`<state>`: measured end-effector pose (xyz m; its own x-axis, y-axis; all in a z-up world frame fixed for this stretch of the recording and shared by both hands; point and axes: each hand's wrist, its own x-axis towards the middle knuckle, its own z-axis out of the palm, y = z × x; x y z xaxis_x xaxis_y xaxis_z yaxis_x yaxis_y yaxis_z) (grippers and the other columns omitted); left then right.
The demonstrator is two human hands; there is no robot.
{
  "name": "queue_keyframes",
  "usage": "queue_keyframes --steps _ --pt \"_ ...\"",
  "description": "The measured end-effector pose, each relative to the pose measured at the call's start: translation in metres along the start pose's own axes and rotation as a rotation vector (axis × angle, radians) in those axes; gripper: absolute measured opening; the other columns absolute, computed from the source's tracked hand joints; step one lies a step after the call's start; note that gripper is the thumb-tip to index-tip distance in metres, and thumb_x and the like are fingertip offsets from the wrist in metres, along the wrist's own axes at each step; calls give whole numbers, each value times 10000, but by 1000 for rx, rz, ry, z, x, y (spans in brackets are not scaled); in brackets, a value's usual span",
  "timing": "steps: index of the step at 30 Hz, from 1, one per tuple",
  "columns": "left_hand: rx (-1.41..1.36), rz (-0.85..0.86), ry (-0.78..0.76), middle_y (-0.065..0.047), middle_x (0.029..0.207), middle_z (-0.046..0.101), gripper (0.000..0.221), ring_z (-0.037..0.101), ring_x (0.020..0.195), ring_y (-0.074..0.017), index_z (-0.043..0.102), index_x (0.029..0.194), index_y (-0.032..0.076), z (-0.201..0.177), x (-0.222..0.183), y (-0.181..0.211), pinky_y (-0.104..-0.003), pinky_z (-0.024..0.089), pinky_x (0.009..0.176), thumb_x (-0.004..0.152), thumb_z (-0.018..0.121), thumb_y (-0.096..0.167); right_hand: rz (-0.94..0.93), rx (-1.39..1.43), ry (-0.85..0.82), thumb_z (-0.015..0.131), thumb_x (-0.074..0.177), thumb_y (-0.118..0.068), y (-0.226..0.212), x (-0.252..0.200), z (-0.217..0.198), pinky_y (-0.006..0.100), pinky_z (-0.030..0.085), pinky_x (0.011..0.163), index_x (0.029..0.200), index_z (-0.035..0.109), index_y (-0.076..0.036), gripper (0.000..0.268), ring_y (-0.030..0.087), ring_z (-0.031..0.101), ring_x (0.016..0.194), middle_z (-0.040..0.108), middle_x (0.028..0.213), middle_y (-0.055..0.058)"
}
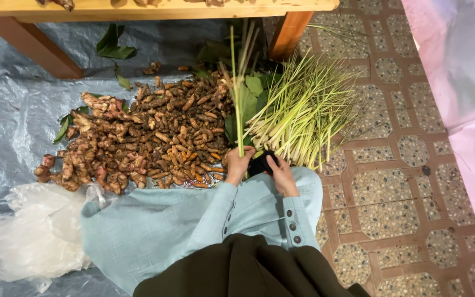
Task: Sorting ginger roots and lemongrass stalks from a pile on the floor
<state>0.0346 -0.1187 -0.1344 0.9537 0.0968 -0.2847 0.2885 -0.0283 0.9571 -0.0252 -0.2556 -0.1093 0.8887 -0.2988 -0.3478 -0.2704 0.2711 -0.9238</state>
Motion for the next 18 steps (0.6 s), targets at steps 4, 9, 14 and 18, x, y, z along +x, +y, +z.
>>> queue_keyframes --steps 4,9,14,18 --pt "44 20 19 -123 941 782 388 721 1001 -308 776 1070 74 -11 -12 28 -432 537 903 780 884 309 22 85 24 775 954 -269 -2 -5 14 383 642 648 1156 687 -2 346 259 661 837 633 1012 135" --pt "171 66 -45 -113 939 790 391 725 1021 -333 750 1077 44 0 -8 40 -453 545 910 791 871 281 48 61 17 837 885 -175 -19 -20 27 416 643 754 1262 605 31 488 287 621 963 570 1149 174" --pt "125 55 -62 -108 939 789 303 732 979 -302 777 1060 79 1 2 27 -408 558 860 800 850 218 17 103 56 870 824 -87 -13 -15 22 415 639 748 1175 674 34 420 269 662 877 636 1029 143" --pt "63 64 -46 -90 916 789 232 739 943 -257 808 1024 131 -20 0 15 -364 568 814 831 848 253 8 188 98 860 832 -75 -13 -14 25 404 637 774 1089 704 28 317 256 680 835 652 964 120"
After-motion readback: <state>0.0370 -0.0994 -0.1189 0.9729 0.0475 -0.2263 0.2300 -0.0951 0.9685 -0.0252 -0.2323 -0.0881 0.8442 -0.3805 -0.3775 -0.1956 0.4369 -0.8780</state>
